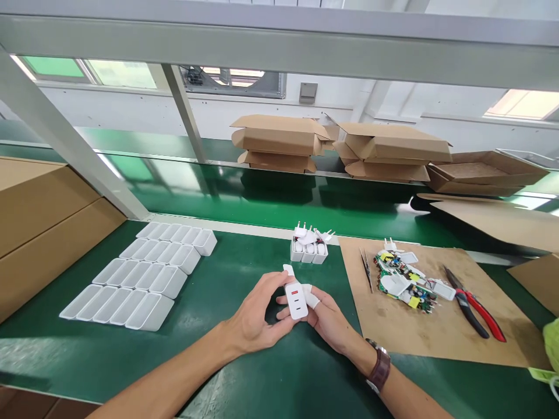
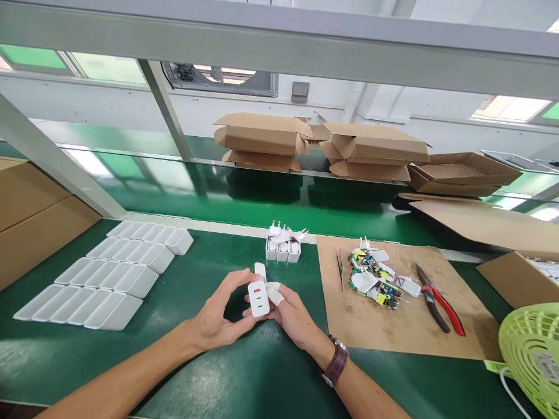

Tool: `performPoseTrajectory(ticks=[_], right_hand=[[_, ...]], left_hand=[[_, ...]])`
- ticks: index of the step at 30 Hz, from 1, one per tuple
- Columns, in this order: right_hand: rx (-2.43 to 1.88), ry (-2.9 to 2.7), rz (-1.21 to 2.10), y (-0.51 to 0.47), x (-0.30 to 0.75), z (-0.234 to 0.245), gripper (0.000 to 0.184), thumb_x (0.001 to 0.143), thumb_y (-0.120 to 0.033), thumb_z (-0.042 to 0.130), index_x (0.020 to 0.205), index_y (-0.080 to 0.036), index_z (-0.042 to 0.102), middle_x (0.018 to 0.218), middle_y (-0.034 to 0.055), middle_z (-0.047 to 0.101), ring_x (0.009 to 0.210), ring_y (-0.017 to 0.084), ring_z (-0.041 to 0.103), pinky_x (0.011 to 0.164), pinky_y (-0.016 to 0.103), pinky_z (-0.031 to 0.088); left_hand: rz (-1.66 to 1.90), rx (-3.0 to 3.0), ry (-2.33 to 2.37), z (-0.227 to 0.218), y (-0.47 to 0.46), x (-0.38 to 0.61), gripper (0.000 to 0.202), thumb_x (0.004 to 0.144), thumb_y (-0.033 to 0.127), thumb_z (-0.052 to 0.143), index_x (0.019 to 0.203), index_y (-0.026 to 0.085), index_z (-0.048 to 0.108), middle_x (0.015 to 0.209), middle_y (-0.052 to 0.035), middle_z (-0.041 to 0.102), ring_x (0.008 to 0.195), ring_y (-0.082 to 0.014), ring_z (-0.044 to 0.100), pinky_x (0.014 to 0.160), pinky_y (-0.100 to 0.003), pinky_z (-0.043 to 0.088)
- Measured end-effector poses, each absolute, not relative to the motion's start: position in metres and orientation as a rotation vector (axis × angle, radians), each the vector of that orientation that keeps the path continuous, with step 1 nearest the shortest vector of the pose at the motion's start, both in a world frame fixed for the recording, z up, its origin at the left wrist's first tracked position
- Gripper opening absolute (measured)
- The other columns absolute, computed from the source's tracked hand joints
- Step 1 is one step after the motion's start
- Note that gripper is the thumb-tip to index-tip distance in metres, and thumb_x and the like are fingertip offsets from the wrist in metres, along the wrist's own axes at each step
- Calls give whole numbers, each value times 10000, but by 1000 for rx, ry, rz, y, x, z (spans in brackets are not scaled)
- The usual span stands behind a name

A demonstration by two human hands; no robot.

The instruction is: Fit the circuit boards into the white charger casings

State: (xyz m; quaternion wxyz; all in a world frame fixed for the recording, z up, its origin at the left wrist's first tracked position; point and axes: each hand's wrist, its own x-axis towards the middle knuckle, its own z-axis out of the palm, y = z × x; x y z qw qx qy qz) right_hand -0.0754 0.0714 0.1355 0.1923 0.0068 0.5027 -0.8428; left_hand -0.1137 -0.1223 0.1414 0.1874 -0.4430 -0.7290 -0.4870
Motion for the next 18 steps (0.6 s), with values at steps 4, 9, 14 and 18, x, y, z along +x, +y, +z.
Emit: performPoseTrajectory(ticks=[4, 9, 14, 18], right_hand=[[42, 1423, -2354, 71, -76, 134, 444, 890, -548, 740, 1134, -181, 689, 1128, 144, 780, 1043, 319, 772, 992, 545, 564], [55, 1414, -2359, 69, -77, 133, 456, 872, -563, 752, 1123, -187, 692, 1093, 129, 783, 1019, 313, 776, 984, 541, 573], [52, 1656, -2361, 70, -76, 132, 489, 884, -631, 711, 1113, -199, 721, 1037, 95, 780, 955, 292, 773, 938, 512, 609], [-61, 2135, -2311, 74, -75, 137, 454, 956, -633, 621, 1144, -236, 737, 1091, 77, 768, 942, 253, 755, 938, 437, 621]], left_hand=[[-1379, -1253, -2056, 140, -122, -115, 798, 902, 189, 711, 1593, 205, 311, 1285, -158, 658, 1175, -265, 637, 981, -422, 592], [-1374, -1271, -2049, 140, -122, -117, 809, 904, 186, 698, 1601, 231, 288, 1273, -151, 665, 1144, -271, 650, 960, -448, 598], [-1366, -1257, -2119, 136, -125, -118, 823, 909, 160, 672, 1613, 255, 256, 1328, -154, 629, 1188, -280, 643, 1008, -482, 574], [-1329, -1164, -2262, 126, -129, -123, 832, 930, 177, 649, 1623, 260, 195, 1369, -167, 591, 1245, -304, 613, 1054, -539, 538]])
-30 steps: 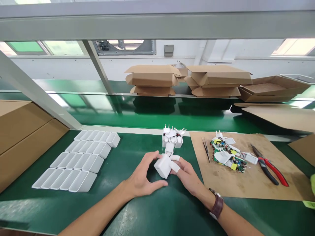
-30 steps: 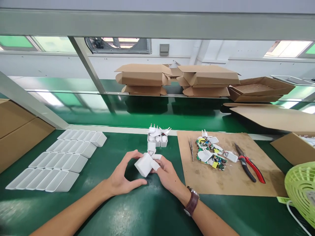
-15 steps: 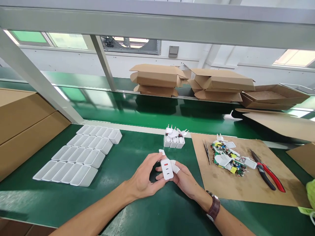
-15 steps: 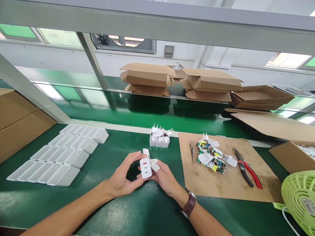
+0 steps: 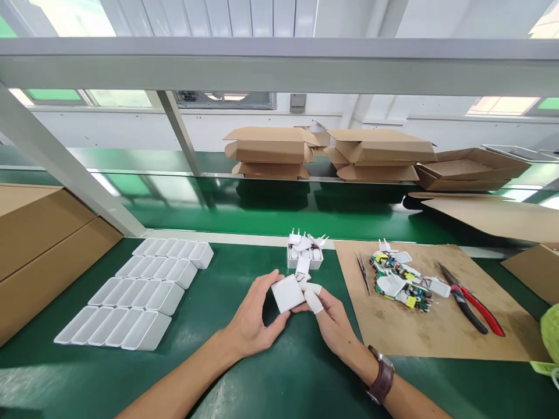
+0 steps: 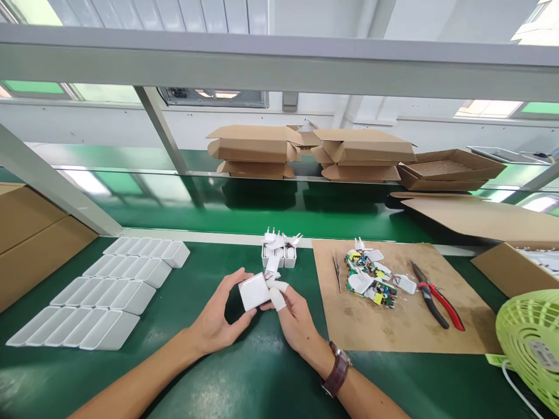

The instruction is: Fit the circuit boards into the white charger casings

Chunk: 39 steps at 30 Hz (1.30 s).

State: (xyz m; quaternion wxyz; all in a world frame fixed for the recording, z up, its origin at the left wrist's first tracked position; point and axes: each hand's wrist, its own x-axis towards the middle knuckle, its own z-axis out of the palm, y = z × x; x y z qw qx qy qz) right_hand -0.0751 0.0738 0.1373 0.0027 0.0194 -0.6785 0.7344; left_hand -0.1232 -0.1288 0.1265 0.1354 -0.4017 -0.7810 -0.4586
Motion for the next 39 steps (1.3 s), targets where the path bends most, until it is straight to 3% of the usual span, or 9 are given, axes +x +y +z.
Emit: performPoseTrajectory(ticks=[7, 11, 17, 24, 28, 31, 35, 39], right_hand=[[463, -2304, 1793, 73, -75, 135, 305, 1077, -385, 457, 1203, -243, 695, 1205, 92, 724, 1051, 208, 703, 947, 369, 597], [575, -2391, 1527, 71, -74, 128, 247, 1065, -268, 463, 1219, -236, 653, 1222, 87, 705, 1068, 192, 687, 978, 356, 571], [693, -2458, 1328, 67, -73, 125, 243, 1035, -180, 463, 1218, -227, 617, 1209, 97, 698, 1034, 205, 685, 957, 372, 583], [708, -2500, 1294, 67, -71, 129, 298, 999, -159, 476, 1229, -254, 640, 1202, 93, 704, 1041, 239, 703, 960, 405, 601], [737, -2491, 1236, 68, -69, 125, 308, 998, -149, 474, 1242, -262, 624, 1209, 91, 704, 1052, 239, 705, 963, 400, 604], [785, -2471, 1173, 68, -68, 123, 299, 1002, -149, 475, 1245, -257, 609, 1220, 97, 698, 1070, 245, 704, 954, 395, 610], [834, -2472, 1065, 66, -67, 122, 286, 1000, -127, 460, 1226, -214, 613, 1217, 122, 690, 1066, 253, 700, 951, 407, 613], [864, -2504, 965, 63, -69, 120, 275, 996, -138, 494, 1243, -177, 609, 1222, 128, 693, 1084, 255, 688, 961, 406, 609]], left_hand=[[-1421, -695, -2614, 116, -140, -152, 758, 826, 349, 778, 1494, 269, 429, 1180, -75, 652, 1117, -284, 667, 1026, -525, 545], [-1546, -375, -2610, 120, -143, -181, 704, 772, 415, 772, 1394, 218, 506, 1178, -83, 693, 966, -250, 693, 950, -472, 572], [-1600, -498, -2488, 112, -131, -209, 749, 808, 350, 716, 1483, 236, 409, 1371, -137, 646, 1055, -242, 709, 954, -451, 595], [-1478, -660, -2501, 108, -114, -207, 660, 920, 327, 596, 1514, 199, 337, 1342, -167, 635, 1077, -220, 729, 897, -430, 645], [-1241, -703, -2552, 128, -136, -208, 603, 897, 316, 648, 1459, 214, 455, 1357, -149, 648, 1208, -263, 683, 991, -485, 607], [-993, -667, -2578, 157, -173, -214, 458, 835, 294, 712, 1280, 218, 632, 1383, -133, 645, 1381, -337, 543, 1187, -612, 415], [-702, -526, -2608, 190, -226, -220, 209, 801, 222, 684, 981, 126, 729, 1431, -262, 573, 1516, -512, 283, 1188, -789, 203], [2, -418, -2733, 194, -252, -226, 131, 829, 211, 636, 780, 139, 734, 1347, -260, 627, 1445, -507, 395, 1088, -713, 410]])
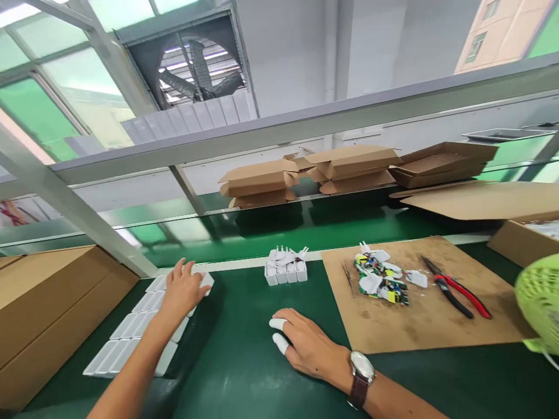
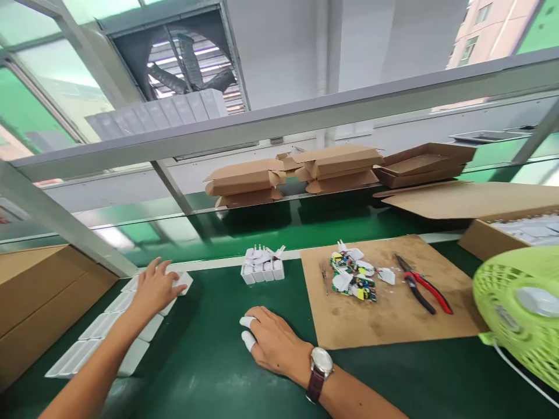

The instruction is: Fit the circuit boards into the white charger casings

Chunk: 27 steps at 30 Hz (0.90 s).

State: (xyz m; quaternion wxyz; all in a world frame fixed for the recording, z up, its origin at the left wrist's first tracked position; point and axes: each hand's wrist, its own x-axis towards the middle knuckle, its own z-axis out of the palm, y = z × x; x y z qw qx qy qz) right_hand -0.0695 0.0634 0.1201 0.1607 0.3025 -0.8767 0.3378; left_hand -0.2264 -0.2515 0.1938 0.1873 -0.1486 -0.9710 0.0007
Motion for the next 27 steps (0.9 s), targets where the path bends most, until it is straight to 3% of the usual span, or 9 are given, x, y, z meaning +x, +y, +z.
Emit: performPoseTrajectory(ticks=[4, 8, 12, 15, 18, 20, 23, 27], right_hand=[[853, -2523, 884, 69, -76, 125, 285, 994, -166, 526, 1267, -185, 607, 1240, 125, 691, 1098, 246, 685, 961, 385, 609], [752, -2492, 761, 94, -83, 148, 307, 1013, -178, 496, 1299, -169, 604, 1298, 167, 669, 1172, 282, 658, 1027, 457, 574], [536, -2509, 664, 149, -80, 172, 354, 1012, -207, 480, 1352, -201, 582, 1339, 170, 647, 1235, 312, 622, 1077, 541, 522], [257, -2587, 486, 204, -65, 175, 367, 943, -187, 515, 1298, -178, 609, 1351, 189, 638, 1269, 351, 594, 1088, 577, 492], [-44, -2677, 320, 252, -41, 167, 359, 805, -159, 579, 1155, -190, 654, 1331, 177, 659, 1236, 373, 606, 1054, 556, 503], [-154, -2684, 275, 272, -27, 159, 302, 764, -151, 577, 1052, -179, 664, 1195, 193, 706, 1123, 387, 652, 975, 551, 533], [-209, -2684, 266, 282, -13, 152, 245, 774, -187, 571, 999, -195, 666, 1010, 158, 735, 966, 359, 696, 844, 490, 576], [-212, -2625, 338, 271, -12, 158, 366, 862, -256, 532, 1204, -207, 650, 1132, 123, 728, 1018, 302, 714, 861, 440, 596]], left_hand=[[-74, -590, -2672, 185, -235, -226, 255, 883, 257, 566, 687, 182, 712, 1267, -207, 688, 1375, -458, 504, 1055, -649, 488], [-501, -1144, -2674, 188, -197, -199, 267, 951, 379, 553, 810, 244, 735, 1342, -93, 689, 1308, -327, 611, 1088, -514, 538], [-745, -1535, -2676, 191, -172, -172, 256, 1008, 289, 504, 878, 272, 724, 1382, -44, 688, 1287, -252, 657, 1014, -384, 603], [-799, -1618, -2664, 182, -169, -167, 251, 980, 218, 529, 1026, 317, 755, 1425, -39, 665, 1292, -263, 658, 1032, -406, 596], [-856, -1543, -2754, 164, -166, -163, 257, 907, 316, 703, 1161, 340, 738, 1546, -70, 561, 1259, -306, 677, 983, -426, 618], [-940, -1430, -2794, 150, -161, -158, 272, 858, 396, 773, 1114, 314, 735, 1548, -87, 547, 1196, -311, 702, 918, -408, 638], [-1074, -1301, -2731, 132, -151, -148, 189, 884, 444, 729, 964, 273, 715, 1448, -78, 607, 1084, -279, 722, 832, -368, 639], [-1132, -1238, -2672, 124, -146, -141, 210, 922, 466, 656, 920, 258, 688, 1404, -74, 609, 912, -223, 714, 674, -304, 602]])
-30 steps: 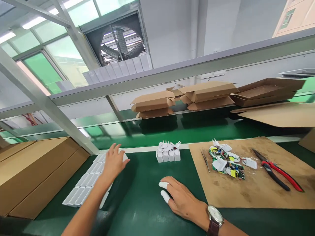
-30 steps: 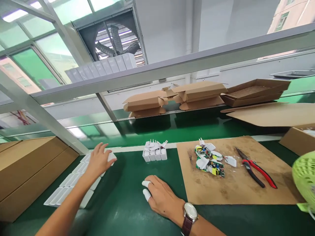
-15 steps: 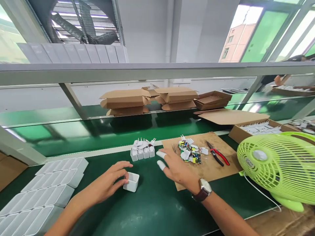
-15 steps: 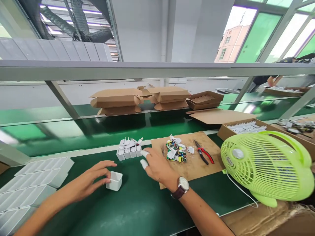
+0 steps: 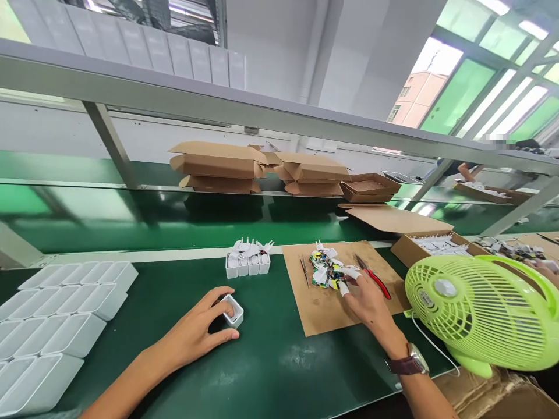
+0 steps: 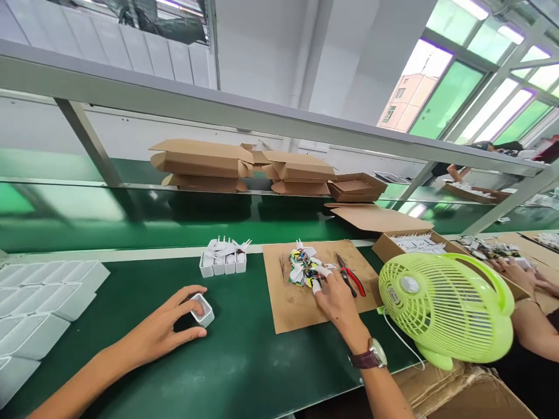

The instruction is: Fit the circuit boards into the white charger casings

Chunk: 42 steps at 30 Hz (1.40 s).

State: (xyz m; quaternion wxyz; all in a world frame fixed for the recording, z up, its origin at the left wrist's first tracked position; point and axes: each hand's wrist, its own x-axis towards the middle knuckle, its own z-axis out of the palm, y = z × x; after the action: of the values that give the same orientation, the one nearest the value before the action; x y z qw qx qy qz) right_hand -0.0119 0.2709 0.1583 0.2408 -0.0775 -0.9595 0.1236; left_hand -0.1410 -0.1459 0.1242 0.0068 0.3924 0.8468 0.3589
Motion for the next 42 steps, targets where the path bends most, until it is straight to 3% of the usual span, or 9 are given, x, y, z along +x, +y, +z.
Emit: performPoseTrajectory(ticks=[3, 8, 17, 23, 28, 32, 36, 39, 42], right_hand=[[-213, -2526, 553, 255, -23, 171, 441, 849, -263, 545, 1273, -209, 652, 1154, 110, 737, 990, 279, 725, 871, 444, 604], [-258, -2378, 1003, 232, -56, 186, 388, 781, -272, 549, 1116, -206, 734, 1081, 100, 788, 976, 268, 740, 870, 435, 617], [-408, -2343, 896, 257, -54, 193, 413, 678, -292, 570, 1025, -205, 776, 1027, 111, 800, 896, 299, 710, 891, 507, 569], [-431, -2330, 1010, 258, -38, 200, 357, 804, -325, 567, 1072, -199, 765, 991, 109, 807, 854, 259, 747, 781, 418, 620], [80, -2565, 1285, 178, -44, 187, 269, 876, -227, 569, 1047, -229, 776, 919, 53, 793, 794, 202, 740, 723, 334, 626], [519, -2790, 951, 126, -53, 181, 336, 927, -114, 565, 1203, -229, 718, 1093, 24, 786, 933, 162, 738, 854, 267, 611], [209, -2822, 622, 138, -58, 176, 231, 997, -224, 590, 1204, -192, 688, 1210, 125, 748, 1141, 277, 686, 1018, 408, 550], [-118, -2831, 349, 170, -55, 166, 175, 986, -291, 610, 1053, -147, 684, 1108, 201, 724, 1073, 352, 672, 949, 495, 539], [-282, -2833, 171, 198, -47, 156, 145, 941, -297, 657, 978, -156, 663, 1088, 211, 706, 1043, 359, 655, 897, 473, 537]], left_hand=[[1105, 1232, 2629, 126, -148, -141, 191, 927, 446, 658, 950, 259, 687, 1400, -74, 605, 865, -199, 705, 661, -289, 589], [1118, 1296, 2617, 127, -152, -141, 122, 938, 381, 662, 966, 263, 680, 1373, -64, 618, 970, -209, 716, 787, -302, 608], [1098, 1269, 2625, 124, -156, -142, 124, 958, 384, 634, 1008, 275, 665, 1360, -53, 631, 939, -194, 712, 772, -298, 599], [1136, 1263, 2618, 123, -154, -140, 197, 942, 444, 669, 923, 248, 656, 1342, -67, 645, 979, -221, 705, 807, -319, 596], [1112, 1223, 2623, 122, -153, -140, 246, 917, 458, 691, 858, 237, 601, 1317, -55, 655, 982, -208, 705, 785, -297, 596], [1088, 1260, 2623, 121, -156, -142, 259, 940, 469, 668, 864, 238, 579, 1332, -56, 648, 1024, -199, 712, 830, -287, 600], [1072, 1306, 2649, 119, -160, -147, 260, 937, 477, 675, 862, 243, 590, 1315, -51, 662, 1037, -202, 718, 848, -282, 604], [1065, 1321, 2646, 116, -160, -148, 268, 942, 488, 666, 867, 242, 589, 1317, -57, 662, 978, -192, 726, 772, -265, 604], [1102, 1299, 2653, 112, -157, -146, 274, 946, 493, 656, 863, 241, 588, 1316, -55, 663, 941, -183, 723, 735, -255, 597]])
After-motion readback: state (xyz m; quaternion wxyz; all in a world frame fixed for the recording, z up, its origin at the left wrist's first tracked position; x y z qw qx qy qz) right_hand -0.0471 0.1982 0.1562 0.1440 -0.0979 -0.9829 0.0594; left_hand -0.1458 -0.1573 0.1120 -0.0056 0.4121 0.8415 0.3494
